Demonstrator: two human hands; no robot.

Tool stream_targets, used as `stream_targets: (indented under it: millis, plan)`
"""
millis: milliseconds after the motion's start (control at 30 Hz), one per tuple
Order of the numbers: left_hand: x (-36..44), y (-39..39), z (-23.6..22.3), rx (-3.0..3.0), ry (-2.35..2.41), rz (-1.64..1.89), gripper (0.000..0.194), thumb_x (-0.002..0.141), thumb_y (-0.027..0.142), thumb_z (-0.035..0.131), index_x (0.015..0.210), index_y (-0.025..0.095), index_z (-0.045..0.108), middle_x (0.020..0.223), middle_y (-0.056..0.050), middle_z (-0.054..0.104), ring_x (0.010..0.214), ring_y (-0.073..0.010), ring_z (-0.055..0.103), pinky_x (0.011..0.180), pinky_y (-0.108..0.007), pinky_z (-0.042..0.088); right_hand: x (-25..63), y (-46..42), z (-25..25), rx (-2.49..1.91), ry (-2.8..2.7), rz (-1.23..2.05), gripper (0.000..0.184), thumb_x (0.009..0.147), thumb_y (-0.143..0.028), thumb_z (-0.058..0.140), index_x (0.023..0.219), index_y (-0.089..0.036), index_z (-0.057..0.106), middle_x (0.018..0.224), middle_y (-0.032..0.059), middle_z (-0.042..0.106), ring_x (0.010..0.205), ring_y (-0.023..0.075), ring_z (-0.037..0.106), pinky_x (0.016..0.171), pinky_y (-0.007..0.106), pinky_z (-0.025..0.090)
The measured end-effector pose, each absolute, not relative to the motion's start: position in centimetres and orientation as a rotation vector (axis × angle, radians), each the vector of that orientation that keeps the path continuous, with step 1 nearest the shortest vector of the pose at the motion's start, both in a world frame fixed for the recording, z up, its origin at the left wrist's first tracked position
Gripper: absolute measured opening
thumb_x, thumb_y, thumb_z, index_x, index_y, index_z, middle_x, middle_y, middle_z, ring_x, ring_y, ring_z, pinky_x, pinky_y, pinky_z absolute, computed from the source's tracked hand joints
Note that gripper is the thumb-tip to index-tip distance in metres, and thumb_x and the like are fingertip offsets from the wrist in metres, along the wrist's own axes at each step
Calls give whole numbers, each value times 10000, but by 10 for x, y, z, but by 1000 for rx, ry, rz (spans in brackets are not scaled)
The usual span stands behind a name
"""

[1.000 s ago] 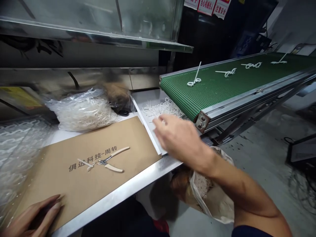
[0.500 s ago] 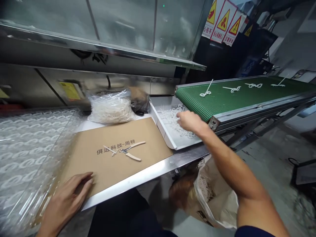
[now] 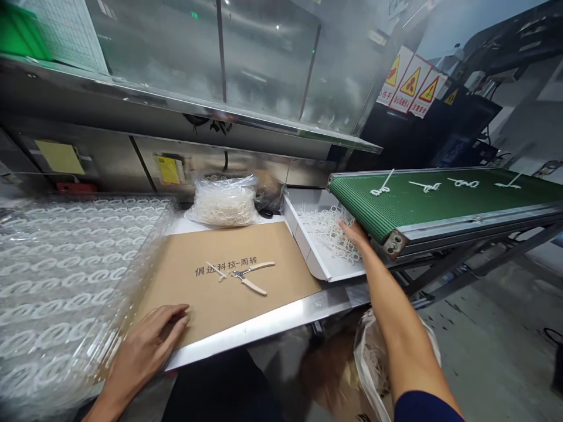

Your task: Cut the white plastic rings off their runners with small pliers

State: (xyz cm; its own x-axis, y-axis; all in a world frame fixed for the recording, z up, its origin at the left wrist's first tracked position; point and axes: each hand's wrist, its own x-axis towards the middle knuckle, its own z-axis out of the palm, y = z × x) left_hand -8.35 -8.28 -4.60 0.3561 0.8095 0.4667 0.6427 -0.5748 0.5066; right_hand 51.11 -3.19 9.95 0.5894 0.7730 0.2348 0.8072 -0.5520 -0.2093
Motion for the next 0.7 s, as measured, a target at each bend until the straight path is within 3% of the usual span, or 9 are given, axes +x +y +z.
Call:
stream_targets:
  millis: [300, 533, 600, 700]
  plan:
    - [-84, -85, -46, 2406, 1326, 1034, 293, 1054, 462, 530, 1155, 225, 669, 1098, -67, 761, 1035, -250, 720, 948, -374, 536, 512, -21, 71, -2262, -1584, 140, 377, 1029, -353, 685, 1359, -178, 637, 1351, 115, 667, 1126, 262, 702, 938, 474, 616]
    - [-75, -94, -31, 2517, 1365, 1012, 227, 1058, 338, 543, 1194, 201, 663, 1095, -91, 752, 1021, -249, 711, 955, -393, 553, 488, -37, 72, -2171, -1685, -10, 347, 1042, -365, 663, 1344, -194, 650, 1349, 110, 671, 1121, 254, 701, 951, 466, 610]
    - [-71, -116, -29, 2539, 1342, 1058, 217, 1041, 265, 569, 1225, 199, 664, 1138, -102, 750, 1060, -254, 709, 984, -406, 559, 481, -41, 74, -2165, -1684, -88, 355, 1043, -385, 658, 1338, -187, 649, 1286, 102, 696, 1072, 243, 712, 935, 460, 608]
    - [-69, -171, -40, 2484, 1147, 1224, 286, 988, 101, 596, 1241, 213, 667, 1162, -96, 760, 1104, -237, 717, 1019, -384, 570, 472, -41, 75, -2143, -1684, -196, 324, 1018, -387, 642, 1245, -165, 706, 1025, 92, 757, 923, 250, 731, 907, 449, 585]
